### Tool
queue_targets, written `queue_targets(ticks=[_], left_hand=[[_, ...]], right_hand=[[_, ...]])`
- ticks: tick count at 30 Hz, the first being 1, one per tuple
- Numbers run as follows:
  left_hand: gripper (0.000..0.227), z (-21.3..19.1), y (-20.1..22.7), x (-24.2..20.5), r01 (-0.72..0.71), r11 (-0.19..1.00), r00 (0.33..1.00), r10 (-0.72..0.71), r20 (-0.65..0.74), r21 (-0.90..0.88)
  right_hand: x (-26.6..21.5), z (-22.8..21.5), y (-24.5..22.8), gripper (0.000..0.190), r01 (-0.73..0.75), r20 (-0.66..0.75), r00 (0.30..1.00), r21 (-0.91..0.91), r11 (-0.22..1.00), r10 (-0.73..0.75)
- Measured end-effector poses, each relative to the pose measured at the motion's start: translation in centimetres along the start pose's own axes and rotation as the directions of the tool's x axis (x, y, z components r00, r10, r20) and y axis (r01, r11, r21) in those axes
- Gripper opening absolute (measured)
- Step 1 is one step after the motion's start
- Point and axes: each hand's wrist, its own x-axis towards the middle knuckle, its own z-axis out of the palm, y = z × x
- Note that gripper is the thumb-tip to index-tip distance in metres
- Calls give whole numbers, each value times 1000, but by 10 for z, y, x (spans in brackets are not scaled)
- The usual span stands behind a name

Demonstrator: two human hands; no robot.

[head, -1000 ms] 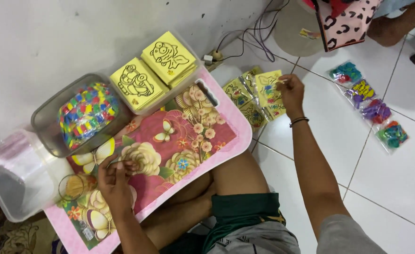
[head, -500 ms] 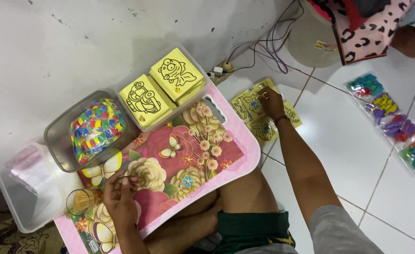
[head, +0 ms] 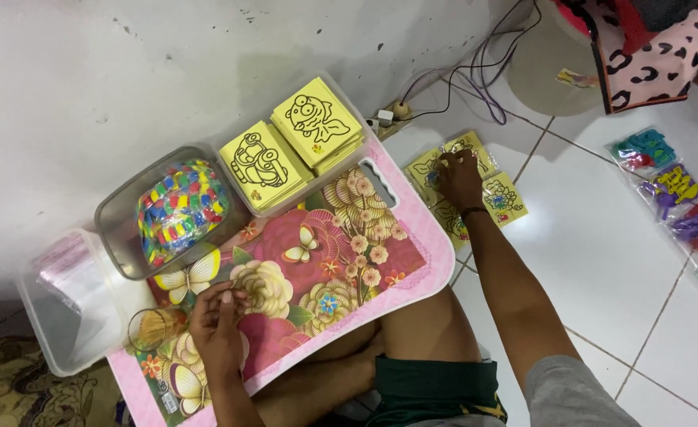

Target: The person places a sticker inside a small plastic bag by hand and then sets the bag down.

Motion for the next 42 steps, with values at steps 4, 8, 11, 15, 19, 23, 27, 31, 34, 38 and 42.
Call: queue_targets(ticks=[4,8,11,15,19,23,27,31,34,38,42], left_hand=[[19,3,4,-1,-26,999,1000,26,5,22],[21,-2,0,3,-71,997,992,66,110,39],[20,-2,3,1,-111,991,985,101,139,68],[20,-7,0,4,-125,992,976,118,181,27],[18,-10,-1,3,-117,993,978,114,174,5],[19,-15,-9,4,-132,991,976,132,171,-13],[18,-21,-6,-2,-187,982,966,184,184,-3],[18,-28,-4,-5,-266,963,952,255,168,46],[16,-33,2,-8,-280,960,947,272,171,22],[11,-38,-22,-3,-278,960,945,271,185,17],[14,-41,-26,1,-266,963,948,252,197,49]], right_hand=[[-7,-16,-4,34,-14,-22,1000,73,997,15],[-12,-49,-32,32,139,-237,968,221,965,-85],[-17,-93,-85,35,210,-332,939,358,910,-86],[-25,-151,-160,37,314,-392,911,458,832,-128],[-40,-183,-243,28,428,-416,882,507,748,-223],[-60,-186,-333,30,629,-391,777,508,588,-493],[-95,-160,-430,35,733,-327,625,560,387,-709],[-122,-121,-513,34,830,-284,418,506,235,-863],[-138,-78,-560,29,915,-198,217,384,128,-956],[-151,-29,-597,20,942,204,46,317,111,-978],[-154,19,-614,23,945,559,40,248,213,-828]])
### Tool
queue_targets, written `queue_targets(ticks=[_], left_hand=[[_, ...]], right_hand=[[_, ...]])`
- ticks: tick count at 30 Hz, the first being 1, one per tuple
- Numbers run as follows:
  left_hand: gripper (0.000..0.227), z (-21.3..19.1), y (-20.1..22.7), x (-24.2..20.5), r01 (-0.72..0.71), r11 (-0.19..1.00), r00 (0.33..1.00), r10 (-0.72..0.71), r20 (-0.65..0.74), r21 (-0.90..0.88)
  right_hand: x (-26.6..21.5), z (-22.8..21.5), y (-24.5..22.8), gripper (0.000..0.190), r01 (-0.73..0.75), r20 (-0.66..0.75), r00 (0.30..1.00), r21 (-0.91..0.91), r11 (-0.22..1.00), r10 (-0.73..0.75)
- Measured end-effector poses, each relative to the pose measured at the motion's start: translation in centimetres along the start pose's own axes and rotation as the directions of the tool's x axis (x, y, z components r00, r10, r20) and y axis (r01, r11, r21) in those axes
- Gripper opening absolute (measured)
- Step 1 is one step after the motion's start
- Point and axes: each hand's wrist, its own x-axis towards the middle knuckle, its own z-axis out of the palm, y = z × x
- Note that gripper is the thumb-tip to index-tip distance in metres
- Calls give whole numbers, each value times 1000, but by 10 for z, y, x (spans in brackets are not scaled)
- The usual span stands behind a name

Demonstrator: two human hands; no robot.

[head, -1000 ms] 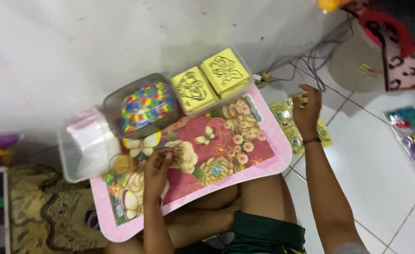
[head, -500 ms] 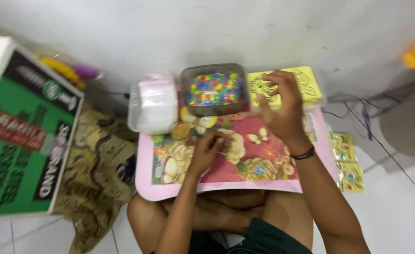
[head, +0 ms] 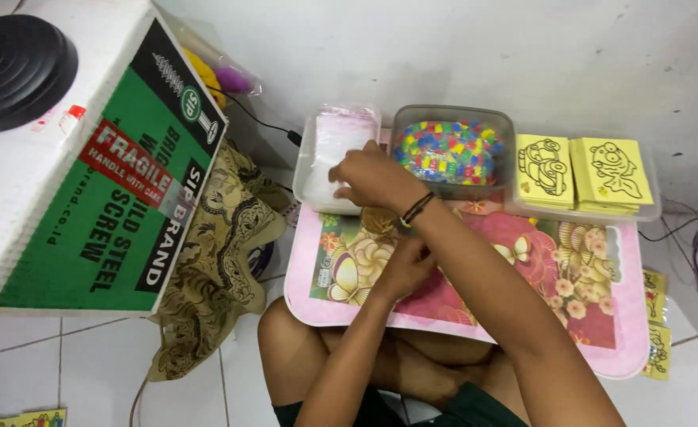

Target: The person places a sticker inside a small plastic bag by hand and then sets the bag down.

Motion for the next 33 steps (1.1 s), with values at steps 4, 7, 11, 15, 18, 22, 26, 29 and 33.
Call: queue_targets(ticks=[4,7,11,15,18,22,26,29,33], left_hand=[[14,-2,-4,2,14,1000,1000,-14,8,14],[16,-2,3,-1,11,1000,1000,-11,20,15],[15,-3,13,1,-13,1000,1000,13,24,-11],[18,0,34,0,-24,986,999,30,34,-162],[35,0,35,2,-19,968,998,33,52,-252],[58,6,-1,4,-19,942,990,64,123,-336],[72,14,-13,5,-75,905,990,117,75,-420],[85,19,17,4,-46,915,996,71,49,-401],[100,1,-46,1,169,985,985,-167,53,-42]], right_hand=[[9,14,5,16,-19,3,1000,34,999,19],[-2,3,1,14,-16,-69,997,80,997,21],[-21,-21,0,9,135,-434,901,322,937,20],[-67,-30,20,11,188,-606,692,676,712,393],[-129,-14,41,20,250,-543,583,828,502,604],[-205,27,38,21,161,-424,383,906,393,821],[-253,70,25,9,154,-307,190,947,280,932],[-267,87,11,10,170,-249,128,959,226,960],[-271,89,1,12,218,-168,82,965,147,982]])
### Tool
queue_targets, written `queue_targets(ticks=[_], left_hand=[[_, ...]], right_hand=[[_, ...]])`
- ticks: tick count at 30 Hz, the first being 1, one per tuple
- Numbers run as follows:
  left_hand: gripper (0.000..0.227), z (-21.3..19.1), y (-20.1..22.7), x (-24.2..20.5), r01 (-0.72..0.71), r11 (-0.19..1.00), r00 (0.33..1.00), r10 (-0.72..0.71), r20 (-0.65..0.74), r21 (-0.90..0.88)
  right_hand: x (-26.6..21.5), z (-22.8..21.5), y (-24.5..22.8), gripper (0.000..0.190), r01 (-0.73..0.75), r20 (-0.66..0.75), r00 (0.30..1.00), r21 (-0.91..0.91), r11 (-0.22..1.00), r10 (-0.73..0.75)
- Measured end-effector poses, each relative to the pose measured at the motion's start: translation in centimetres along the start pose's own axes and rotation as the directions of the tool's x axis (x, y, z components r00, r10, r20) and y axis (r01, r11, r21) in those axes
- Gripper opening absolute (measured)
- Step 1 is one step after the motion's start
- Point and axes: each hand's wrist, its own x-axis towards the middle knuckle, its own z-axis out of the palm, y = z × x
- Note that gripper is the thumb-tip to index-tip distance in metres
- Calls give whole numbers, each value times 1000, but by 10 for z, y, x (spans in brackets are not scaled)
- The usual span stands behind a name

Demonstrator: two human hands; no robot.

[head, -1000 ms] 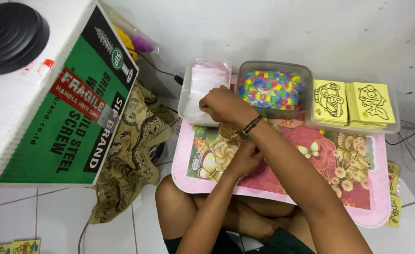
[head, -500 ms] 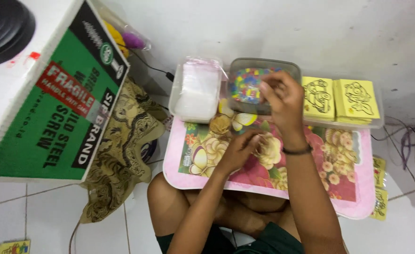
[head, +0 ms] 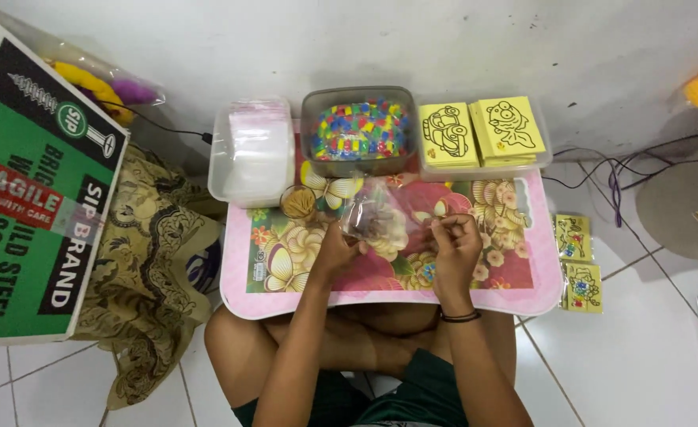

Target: The person places a sticker inside a small plastic bag by hand and then sets the bag down.

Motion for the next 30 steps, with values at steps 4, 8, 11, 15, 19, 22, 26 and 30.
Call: queue_targets(ticks=[4,8,11,15,19,22,26,30], left_hand=[[103,25,79,-11,-162,968,983,175,50,-191],[31,22,76,-12,-128,991,984,123,-131,-34],[32,13,51,-9,-160,982,976,142,-165,-103],[31,13,63,-11,-206,972,977,199,-76,-110],[28,12,65,-10,-222,970,975,223,-10,-101],[28,10,57,-12,-181,977,983,181,-8,-108],[28,13,69,-11,-145,985,989,141,-52,-90],[28,20,82,-10,-181,977,983,179,-30,-111]], right_hand=[[8,-4,12,16,44,-37,998,20,999,-43],[11,-12,28,23,28,106,993,162,986,-46],[23,-11,23,43,-83,321,947,310,947,-22],[56,-2,21,65,-294,653,746,150,944,128],[67,18,13,48,-341,805,555,-10,940,210],[75,20,21,25,-189,876,456,-77,979,157],[81,18,42,17,-213,810,578,28,977,103],[81,19,41,13,-168,728,685,119,979,30]])
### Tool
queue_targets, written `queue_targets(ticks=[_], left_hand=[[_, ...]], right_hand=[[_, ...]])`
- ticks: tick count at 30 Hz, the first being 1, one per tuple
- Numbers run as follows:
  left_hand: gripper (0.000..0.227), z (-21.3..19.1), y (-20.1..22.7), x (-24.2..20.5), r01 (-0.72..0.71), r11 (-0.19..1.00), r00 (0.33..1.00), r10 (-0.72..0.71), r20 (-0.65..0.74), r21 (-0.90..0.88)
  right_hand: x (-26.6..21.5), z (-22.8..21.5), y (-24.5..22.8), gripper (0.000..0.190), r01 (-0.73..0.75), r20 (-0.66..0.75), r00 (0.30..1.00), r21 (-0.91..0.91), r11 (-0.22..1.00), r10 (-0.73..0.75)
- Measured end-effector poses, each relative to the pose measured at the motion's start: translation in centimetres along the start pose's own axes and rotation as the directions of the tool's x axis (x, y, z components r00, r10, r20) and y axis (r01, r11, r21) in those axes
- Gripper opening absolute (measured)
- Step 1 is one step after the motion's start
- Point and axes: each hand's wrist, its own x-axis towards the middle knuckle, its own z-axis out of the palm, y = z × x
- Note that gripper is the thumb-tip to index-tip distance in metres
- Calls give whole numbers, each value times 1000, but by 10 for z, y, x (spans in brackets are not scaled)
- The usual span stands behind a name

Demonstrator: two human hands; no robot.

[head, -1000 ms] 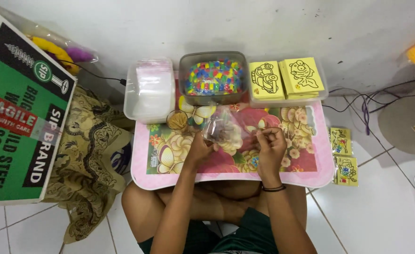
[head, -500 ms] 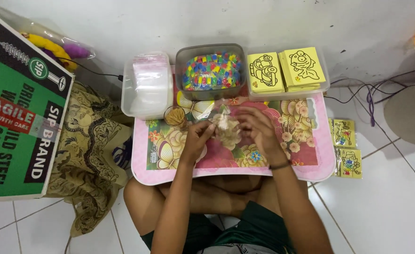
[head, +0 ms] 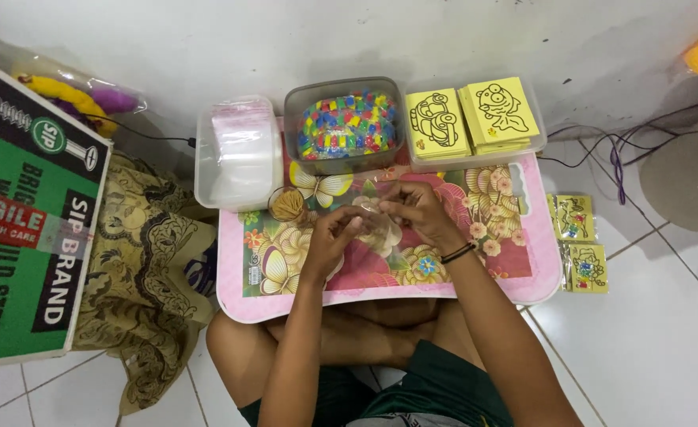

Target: The person places a sticker inside a small plastic bag by hand and then sets the bag down.

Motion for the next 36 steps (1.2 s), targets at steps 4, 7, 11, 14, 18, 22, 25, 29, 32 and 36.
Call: queue_targets(ticks=[4,7,11,14,18,22,25,29,32,36], left_hand=[[20,2,-3,-2,27,997,999,-24,-40,69],[17,1,-5,-3,40,997,998,-36,-61,69],[15,-6,-19,-2,50,995,997,-45,-65,90],[14,-6,-21,-1,38,996,998,-34,-47,82],[14,-4,-16,-1,25,995,1000,-24,-15,99],[15,-3,-7,0,100,991,995,-100,-4,88],[14,-3,-9,4,132,989,990,-134,33,66],[14,-2,-6,6,132,989,986,-138,89,69],[15,-6,-8,4,136,987,984,-145,101,84],[15,-15,-28,2,149,988,983,-152,107,35]], right_hand=[[-2,2,-5,17,24,26,999,22,999,-25],[-4,4,-11,21,21,39,999,79,997,-24],[-5,7,-17,24,11,15,1000,152,988,-14],[-4,5,-15,20,31,17,999,125,992,-33],[-4,6,-18,10,58,7,998,124,991,-60],[-4,2,-17,12,62,-25,998,128,990,-60],[-6,3,-22,20,-11,17,1000,205,979,8],[-3,-7,-8,24,-51,42,998,146,988,45],[-3,-3,-12,19,-39,9,999,115,993,38],[-5,7,-20,11,-23,-64,997,115,993,31]])
